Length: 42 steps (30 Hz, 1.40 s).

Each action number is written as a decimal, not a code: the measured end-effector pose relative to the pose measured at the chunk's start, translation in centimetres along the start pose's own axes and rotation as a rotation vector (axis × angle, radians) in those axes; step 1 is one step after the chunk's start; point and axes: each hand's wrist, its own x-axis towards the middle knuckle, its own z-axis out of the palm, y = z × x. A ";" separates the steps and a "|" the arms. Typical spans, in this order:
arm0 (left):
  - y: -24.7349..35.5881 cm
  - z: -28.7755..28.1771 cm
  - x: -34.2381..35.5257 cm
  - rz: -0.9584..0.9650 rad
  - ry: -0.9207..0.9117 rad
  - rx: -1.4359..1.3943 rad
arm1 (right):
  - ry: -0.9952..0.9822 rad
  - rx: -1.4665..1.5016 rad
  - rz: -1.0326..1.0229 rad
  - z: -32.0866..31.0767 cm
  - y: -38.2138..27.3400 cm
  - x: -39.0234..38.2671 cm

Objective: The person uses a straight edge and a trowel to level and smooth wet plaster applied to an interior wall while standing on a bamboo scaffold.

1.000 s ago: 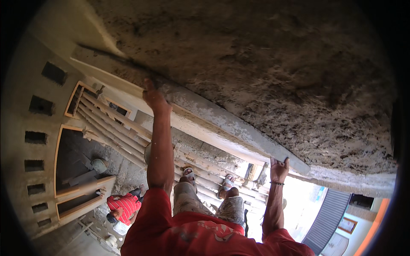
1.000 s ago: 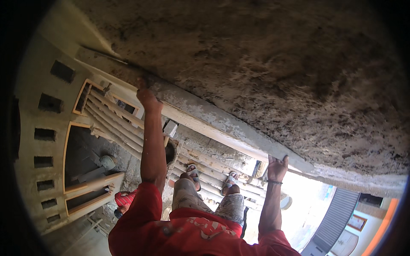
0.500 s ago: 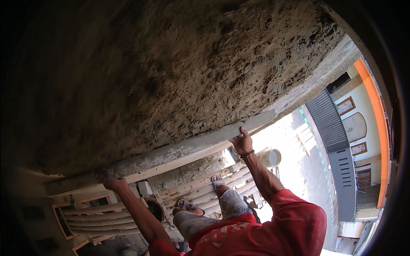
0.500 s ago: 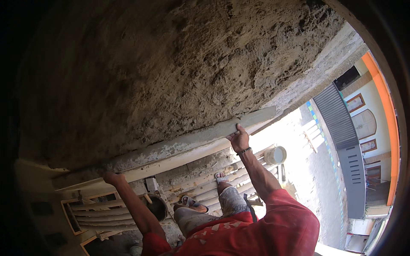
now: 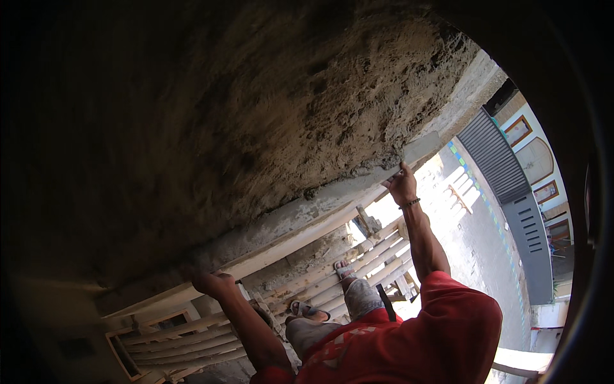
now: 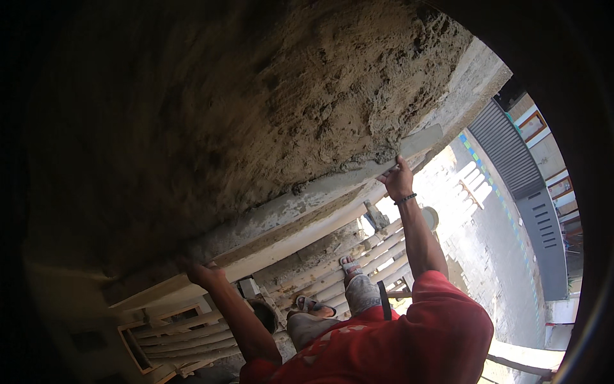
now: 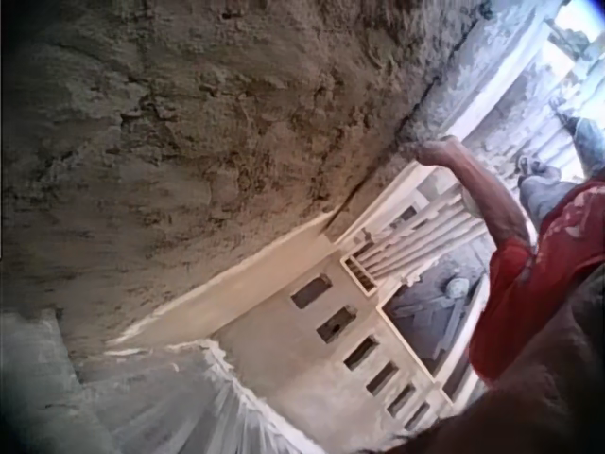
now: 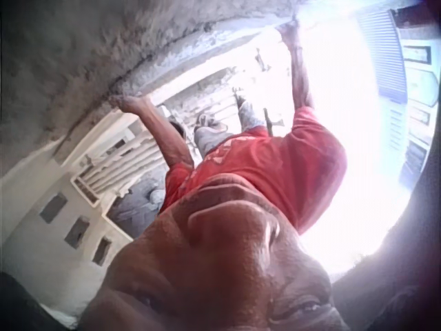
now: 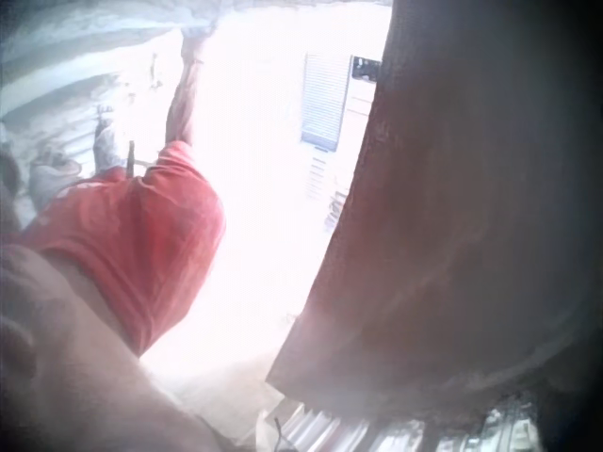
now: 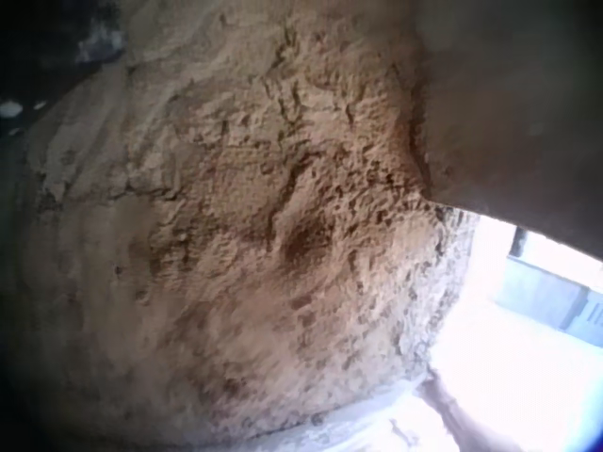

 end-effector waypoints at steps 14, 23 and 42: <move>-0.9 -9.5 11.5 1.129 -0.161 1.193 | 0.161 0.166 -0.125 6.6 6.9 -3.8; -0.5 -2.3 2.7 0.447 -0.156 0.365 | 0.191 0.061 -0.461 6.8 -6.6 -0.5; 4.4 0.3 -2.1 0.831 -0.163 0.746 | 0.221 0.024 -0.296 8.3 -13.6 -1.4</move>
